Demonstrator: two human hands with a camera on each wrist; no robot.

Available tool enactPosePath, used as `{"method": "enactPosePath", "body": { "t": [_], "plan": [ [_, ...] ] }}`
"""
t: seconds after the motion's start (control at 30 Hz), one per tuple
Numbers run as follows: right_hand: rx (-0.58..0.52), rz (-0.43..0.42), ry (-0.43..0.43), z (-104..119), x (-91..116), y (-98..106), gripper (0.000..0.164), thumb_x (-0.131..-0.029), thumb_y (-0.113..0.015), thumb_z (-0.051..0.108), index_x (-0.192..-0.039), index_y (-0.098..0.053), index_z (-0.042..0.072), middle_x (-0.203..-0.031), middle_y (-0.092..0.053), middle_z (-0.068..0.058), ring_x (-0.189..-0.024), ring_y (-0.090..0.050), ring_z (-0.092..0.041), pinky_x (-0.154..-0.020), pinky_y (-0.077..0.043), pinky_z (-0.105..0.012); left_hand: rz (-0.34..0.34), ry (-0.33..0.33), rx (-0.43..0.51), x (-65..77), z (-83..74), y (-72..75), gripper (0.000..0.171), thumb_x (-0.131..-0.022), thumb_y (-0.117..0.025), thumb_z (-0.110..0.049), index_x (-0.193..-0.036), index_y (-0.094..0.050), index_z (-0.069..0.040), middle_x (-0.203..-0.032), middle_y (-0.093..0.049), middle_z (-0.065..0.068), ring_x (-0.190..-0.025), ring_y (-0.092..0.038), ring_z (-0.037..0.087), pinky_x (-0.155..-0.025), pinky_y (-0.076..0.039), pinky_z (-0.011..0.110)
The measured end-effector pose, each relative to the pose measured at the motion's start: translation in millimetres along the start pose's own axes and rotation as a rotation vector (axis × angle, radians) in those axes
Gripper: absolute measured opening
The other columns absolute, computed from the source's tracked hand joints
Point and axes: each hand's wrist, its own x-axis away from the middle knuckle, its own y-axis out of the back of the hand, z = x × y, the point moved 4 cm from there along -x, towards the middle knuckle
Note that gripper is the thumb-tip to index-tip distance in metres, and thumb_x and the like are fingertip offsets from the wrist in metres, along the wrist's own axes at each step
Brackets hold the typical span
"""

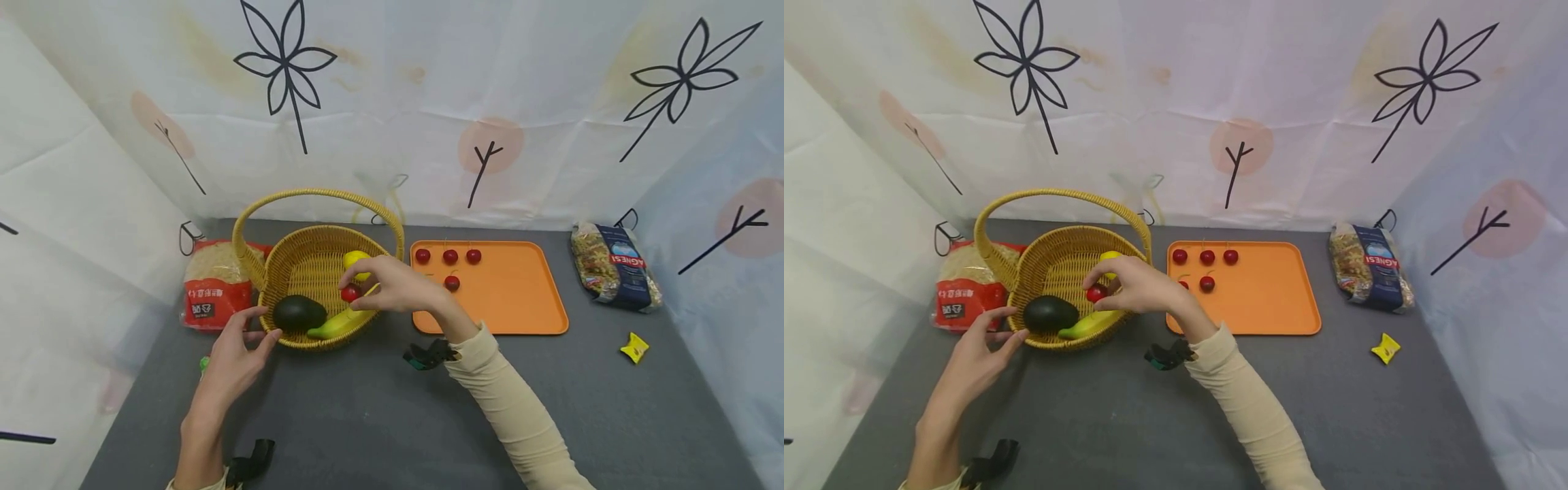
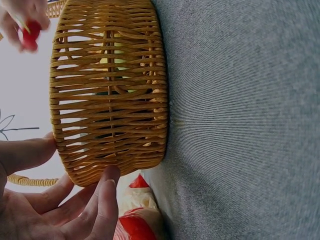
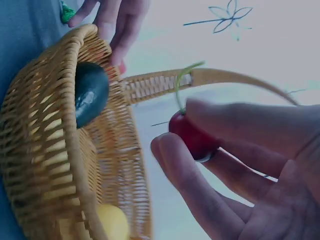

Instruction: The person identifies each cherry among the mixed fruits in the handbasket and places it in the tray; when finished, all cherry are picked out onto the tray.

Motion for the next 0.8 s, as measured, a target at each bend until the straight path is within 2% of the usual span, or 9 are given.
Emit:
{"method": "enactPosePath", "body": {
  "t": [0.07, 0.17, 0.37, 0.53, 0.6, 0.7, 0.8],
  "plan": [
    [-0.024, -0.029, 0.019, 0.7, 21.5, 5.6, 0.033, -0.098, -0.080, 0.010, -0.130, -0.071, 0.006, -0.131, -0.071, -0.011, -0.107, -0.078, -0.018, -0.096, -0.066, -0.034, 0.000, 0.000, 0.001, -0.1, -0.3, -0.8, 0.064, -0.107, -0.070, -0.030, -0.158, -0.042, -0.005, -0.160, -0.048, 0.026, -0.136, -0.064, 0.048, -0.101, -0.063, 0.059],
    [-0.036, -0.092, 0.037, -3.8, 53.3, 15.5, 0.034, -0.097, -0.082, 0.011, -0.128, -0.071, 0.007, -0.125, -0.071, -0.009, -0.096, -0.076, -0.015, -0.093, -0.067, -0.034, 0.002, 0.003, -0.001, -0.8, -0.6, -1.6, 0.065, -0.107, -0.070, -0.031, -0.159, -0.041, -0.004, -0.160, -0.047, 0.027, -0.136, -0.063, 0.049, -0.101, -0.063, 0.058],
    [-0.031, -0.267, 0.042, -28.7, 106.0, 42.7, 0.029, -0.096, -0.082, 0.008, -0.123, -0.072, 0.007, -0.120, -0.066, -0.011, -0.091, -0.076, -0.017, -0.084, -0.067, -0.031, -0.005, 0.005, -0.022, -0.1, -1.0, -0.7, 0.065, -0.107, -0.070, -0.030, -0.159, -0.042, -0.004, -0.159, -0.047, 0.027, -0.135, -0.063, 0.049, -0.101, -0.063, 0.059],
    [-0.021, -0.426, -0.063, -64.1, 138.6, 66.6, 0.031, -0.102, -0.072, 0.002, -0.133, -0.068, 0.002, -0.132, -0.066, -0.021, -0.101, -0.077, -0.018, -0.088, -0.064, -0.022, -0.005, -0.013, -0.031, 0.9, -0.5, -0.4, 0.066, -0.107, -0.069, -0.032, -0.159, -0.041, -0.003, -0.159, -0.047, 0.028, -0.134, -0.063, 0.049, -0.101, -0.063, 0.058],
    [-0.016, -0.463, -0.114, -80.8, 148.1, 72.8, 0.032, -0.105, -0.067, 0.000, -0.137, -0.066, -0.001, -0.136, -0.066, -0.026, -0.107, -0.079, -0.029, -0.091, -0.063, -0.020, -0.008, -0.025, -0.034, 1.7, -0.5, -0.3, 0.066, -0.107, -0.069, -0.033, -0.158, -0.042, -0.003, -0.158, -0.048, 0.027, -0.133, -0.063, 0.049, -0.100, -0.064, 0.058],
    [-0.028, -0.487, -0.194, -105.9, 157.8, 76.5, 0.033, -0.105, -0.065, -0.003, -0.138, -0.065, -0.006, -0.137, -0.067, -0.031, -0.115, -0.077, -0.046, -0.093, -0.065, -0.025, -0.012, -0.050, -0.039, 2.9, -1.1, -0.1, 0.065, -0.107, -0.069, -0.033, -0.158, -0.042, -0.004, -0.157, -0.049, 0.027, -0.131, -0.065, 0.047, -0.099, -0.064, 0.057],
    [-0.034, -0.483, -0.262, -130.6, 162.4, 74.2, 0.035, -0.104, -0.067, -0.004, -0.138, -0.064, -0.008, -0.140, -0.064, -0.032, -0.122, -0.073, -0.052, -0.095, -0.067, -0.034, -0.017, -0.084, -0.056, 3.3, -2.2, 0.3, 0.064, -0.107, -0.070, -0.032, -0.157, -0.043, -0.002, -0.154, -0.051, 0.027, -0.128, -0.067, 0.047, -0.097, -0.065, 0.056]
  ]
}}
